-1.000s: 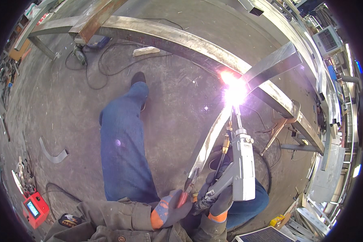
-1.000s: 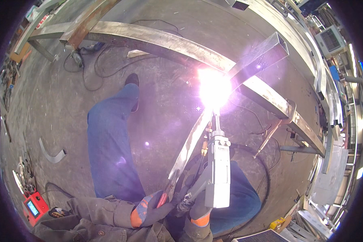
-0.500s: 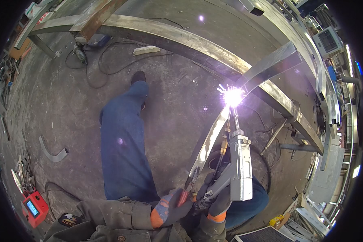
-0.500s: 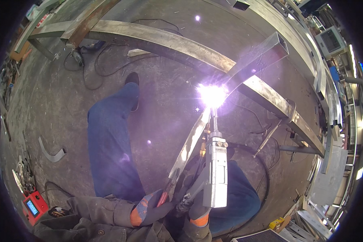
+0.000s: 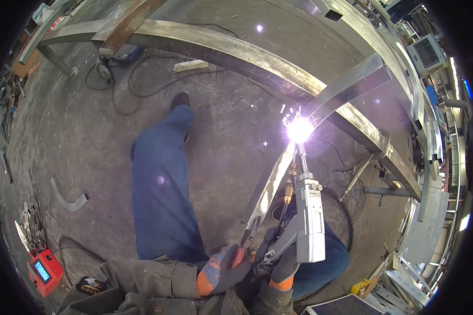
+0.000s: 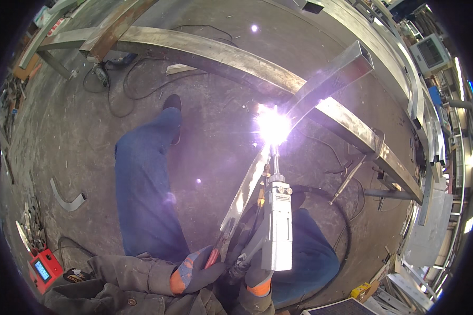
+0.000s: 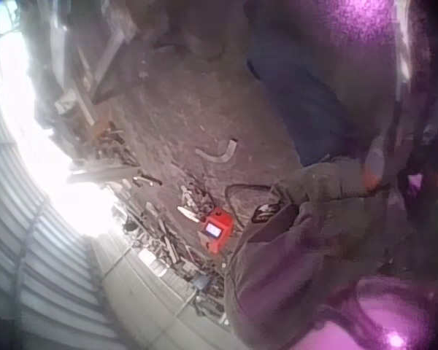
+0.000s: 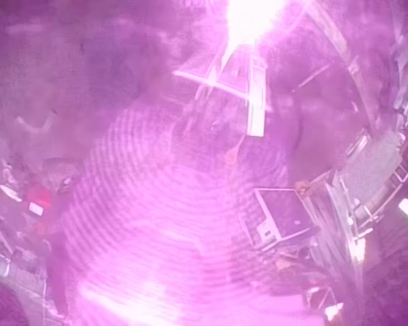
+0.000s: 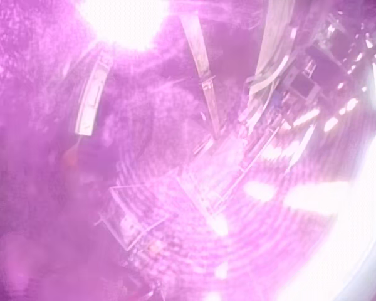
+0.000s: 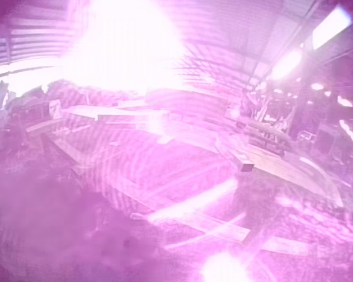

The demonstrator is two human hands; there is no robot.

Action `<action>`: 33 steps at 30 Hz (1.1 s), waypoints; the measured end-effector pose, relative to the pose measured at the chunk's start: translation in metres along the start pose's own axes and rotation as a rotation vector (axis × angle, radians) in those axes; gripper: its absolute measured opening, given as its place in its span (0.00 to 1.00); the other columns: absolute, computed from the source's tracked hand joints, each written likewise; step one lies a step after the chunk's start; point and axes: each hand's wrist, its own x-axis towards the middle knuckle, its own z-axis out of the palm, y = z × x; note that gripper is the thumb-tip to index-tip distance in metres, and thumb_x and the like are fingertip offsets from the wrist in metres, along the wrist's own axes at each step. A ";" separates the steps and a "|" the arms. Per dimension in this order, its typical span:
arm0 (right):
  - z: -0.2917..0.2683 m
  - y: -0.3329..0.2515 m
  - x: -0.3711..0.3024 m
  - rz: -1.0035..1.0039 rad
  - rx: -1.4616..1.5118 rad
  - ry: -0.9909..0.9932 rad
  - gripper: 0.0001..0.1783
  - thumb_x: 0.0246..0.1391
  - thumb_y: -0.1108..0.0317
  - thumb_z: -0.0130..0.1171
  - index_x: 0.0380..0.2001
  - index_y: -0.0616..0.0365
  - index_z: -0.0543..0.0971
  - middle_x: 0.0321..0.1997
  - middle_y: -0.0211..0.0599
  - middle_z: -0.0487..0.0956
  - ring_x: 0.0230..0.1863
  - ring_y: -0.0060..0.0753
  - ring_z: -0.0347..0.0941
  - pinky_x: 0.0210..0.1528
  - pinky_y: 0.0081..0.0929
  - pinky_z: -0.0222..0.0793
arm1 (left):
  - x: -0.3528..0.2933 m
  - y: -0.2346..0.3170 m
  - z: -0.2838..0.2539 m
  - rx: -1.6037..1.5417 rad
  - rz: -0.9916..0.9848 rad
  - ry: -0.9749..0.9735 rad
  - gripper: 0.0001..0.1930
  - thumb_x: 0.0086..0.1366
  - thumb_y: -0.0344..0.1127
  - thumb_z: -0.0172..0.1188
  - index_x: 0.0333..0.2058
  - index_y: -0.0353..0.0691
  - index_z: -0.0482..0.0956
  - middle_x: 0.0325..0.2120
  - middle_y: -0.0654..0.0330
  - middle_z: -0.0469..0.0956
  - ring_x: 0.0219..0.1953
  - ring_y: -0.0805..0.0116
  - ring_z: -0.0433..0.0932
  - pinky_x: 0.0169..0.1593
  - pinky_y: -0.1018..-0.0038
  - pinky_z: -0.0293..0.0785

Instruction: The person welds a curved metal frame to a rectangular metal frame using a welding torch. They repeatedly position the curved piece, weld along the seam, and reposition to continue the weld.

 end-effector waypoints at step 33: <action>-0.016 -0.015 -0.010 -0.084 0.226 -0.029 0.43 0.59 0.39 0.56 0.62 0.62 0.59 0.37 0.50 0.74 0.18 0.34 0.73 0.14 0.28 0.72 | -0.007 0.008 0.004 -0.219 -0.221 0.042 0.09 0.63 0.34 0.62 0.39 0.39 0.73 0.27 0.66 0.73 0.30 0.76 0.71 0.32 0.74 0.66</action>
